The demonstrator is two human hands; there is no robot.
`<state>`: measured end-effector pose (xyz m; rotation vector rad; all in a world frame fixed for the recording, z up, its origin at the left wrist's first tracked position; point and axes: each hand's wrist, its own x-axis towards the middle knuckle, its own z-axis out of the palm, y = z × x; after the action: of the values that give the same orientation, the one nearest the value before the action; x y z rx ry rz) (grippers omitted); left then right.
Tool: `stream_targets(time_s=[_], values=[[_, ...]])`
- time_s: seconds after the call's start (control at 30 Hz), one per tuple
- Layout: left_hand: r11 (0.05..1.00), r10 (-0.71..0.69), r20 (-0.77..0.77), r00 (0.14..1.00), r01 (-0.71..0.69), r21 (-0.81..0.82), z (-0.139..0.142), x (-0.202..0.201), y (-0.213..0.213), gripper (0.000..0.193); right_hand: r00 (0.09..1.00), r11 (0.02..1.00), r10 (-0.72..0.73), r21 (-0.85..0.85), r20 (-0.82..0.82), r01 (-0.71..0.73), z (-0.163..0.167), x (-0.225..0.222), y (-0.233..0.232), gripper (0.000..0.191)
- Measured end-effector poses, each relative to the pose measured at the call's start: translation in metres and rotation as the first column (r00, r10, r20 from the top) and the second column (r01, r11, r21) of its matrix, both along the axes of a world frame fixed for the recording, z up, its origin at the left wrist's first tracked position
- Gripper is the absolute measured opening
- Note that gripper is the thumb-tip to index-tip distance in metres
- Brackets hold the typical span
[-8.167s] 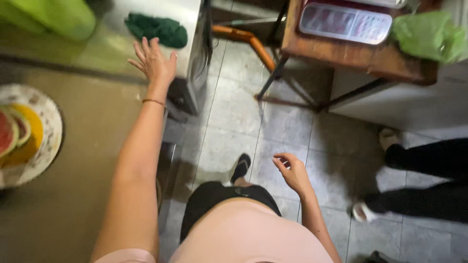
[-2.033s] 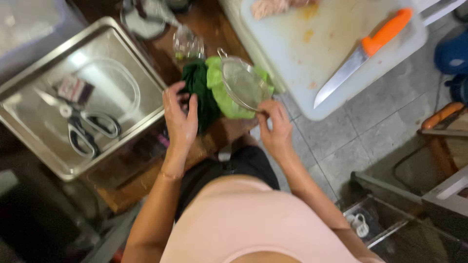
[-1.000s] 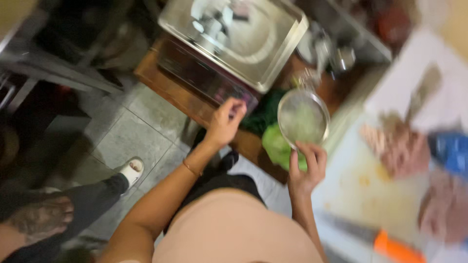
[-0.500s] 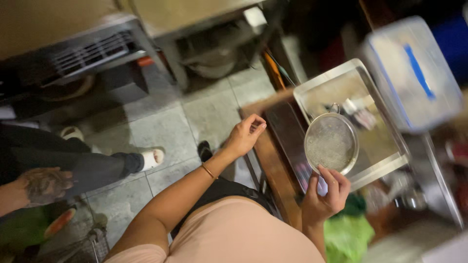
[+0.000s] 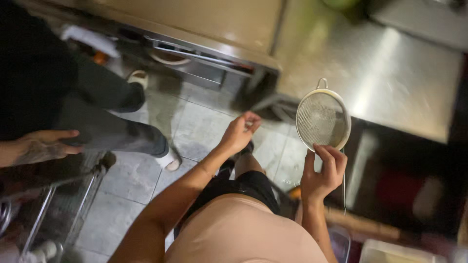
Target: The person ladles sauce from a wok into a plastic container, rinses the wok in a sink, then packs watermelon rind and cardboard waste into green plastic bags, ties the bags, and carries them outside.
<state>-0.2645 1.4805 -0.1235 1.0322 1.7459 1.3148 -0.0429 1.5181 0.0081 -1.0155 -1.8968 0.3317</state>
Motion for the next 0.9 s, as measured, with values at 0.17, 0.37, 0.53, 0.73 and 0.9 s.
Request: stream_targets(time_s=[0.17, 0.37, 0.53, 0.73, 0.9], values=[[0.954, 0.292, 0.065, 0.954, -0.287, -0.081, -0.035, -0.079, -0.011, 0.023, 0.967, 0.965, 0.256, -0.067, 0.022, -0.254, -0.018, -0.089, 0.105, 0.026], [0.793, 0.609, -0.152, 0.778, -0.596, 0.124, -0.019, -0.153, 0.022, 0.022, 0.850, 0.849, 0.527, -0.054, 0.005, -0.526, -0.024, -0.212, 0.221, 0.023], [0.676, 0.735, -0.024, 0.678, -0.735, -0.054, -0.015, -0.192, 0.033, 0.024, 0.694, 0.686, 0.719, -0.129, -0.028, -0.716, -0.041, -0.319, 0.270, 0.022], [0.485, 0.875, 0.067, 0.480, -0.867, -0.113, -0.037, -0.256, -0.019, 0.025, 0.586, 0.564, 0.807, -0.194, -0.081, -0.803, -0.066, -0.432, 0.238, 0.022], [0.416, 0.909, -0.011, 0.417, -0.908, -0.045, -0.048, -0.338, -0.077, 0.022, 0.589, 0.574, 0.808, -0.192, -0.029, -0.796, -0.085, -0.498, 0.197, 0.021]])
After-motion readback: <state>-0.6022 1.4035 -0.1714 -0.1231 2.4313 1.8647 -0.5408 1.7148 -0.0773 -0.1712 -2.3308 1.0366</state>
